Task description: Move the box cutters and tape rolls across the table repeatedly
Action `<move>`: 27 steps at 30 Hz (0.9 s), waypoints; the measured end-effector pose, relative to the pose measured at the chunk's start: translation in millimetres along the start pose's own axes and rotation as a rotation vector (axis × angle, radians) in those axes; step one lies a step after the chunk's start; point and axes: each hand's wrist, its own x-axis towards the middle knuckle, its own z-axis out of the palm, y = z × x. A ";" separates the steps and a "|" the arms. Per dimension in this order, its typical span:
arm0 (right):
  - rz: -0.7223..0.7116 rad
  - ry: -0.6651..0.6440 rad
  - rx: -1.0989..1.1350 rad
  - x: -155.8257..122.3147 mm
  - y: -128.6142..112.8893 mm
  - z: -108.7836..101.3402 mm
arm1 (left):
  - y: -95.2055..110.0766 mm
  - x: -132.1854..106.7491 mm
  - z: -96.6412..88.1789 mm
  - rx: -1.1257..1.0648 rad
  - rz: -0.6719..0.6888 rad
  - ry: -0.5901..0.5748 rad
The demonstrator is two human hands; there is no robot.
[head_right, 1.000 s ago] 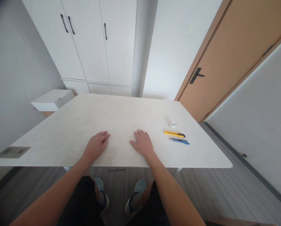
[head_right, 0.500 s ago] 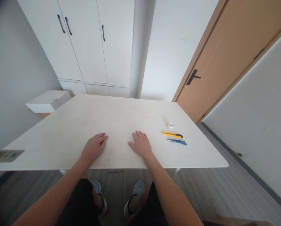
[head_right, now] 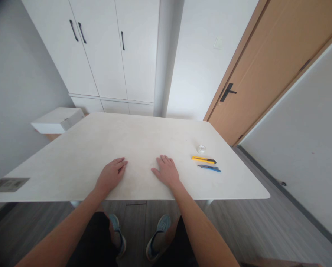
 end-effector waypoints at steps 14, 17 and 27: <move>-0.003 0.006 0.003 0.0 -0.3 -0.3 | 1.3 0.1 -1.9 -0.005 -0.010 -0.006; -0.003 0.008 0.008 0.1 -0.4 -0.4 | 1.5 0.1 -1.9 -0.012 -0.016 -0.005; 0.000 0.012 0.005 -0.3 0.0 2.0 | 1.0 -0.3 -0.4 0.002 -0.014 0.000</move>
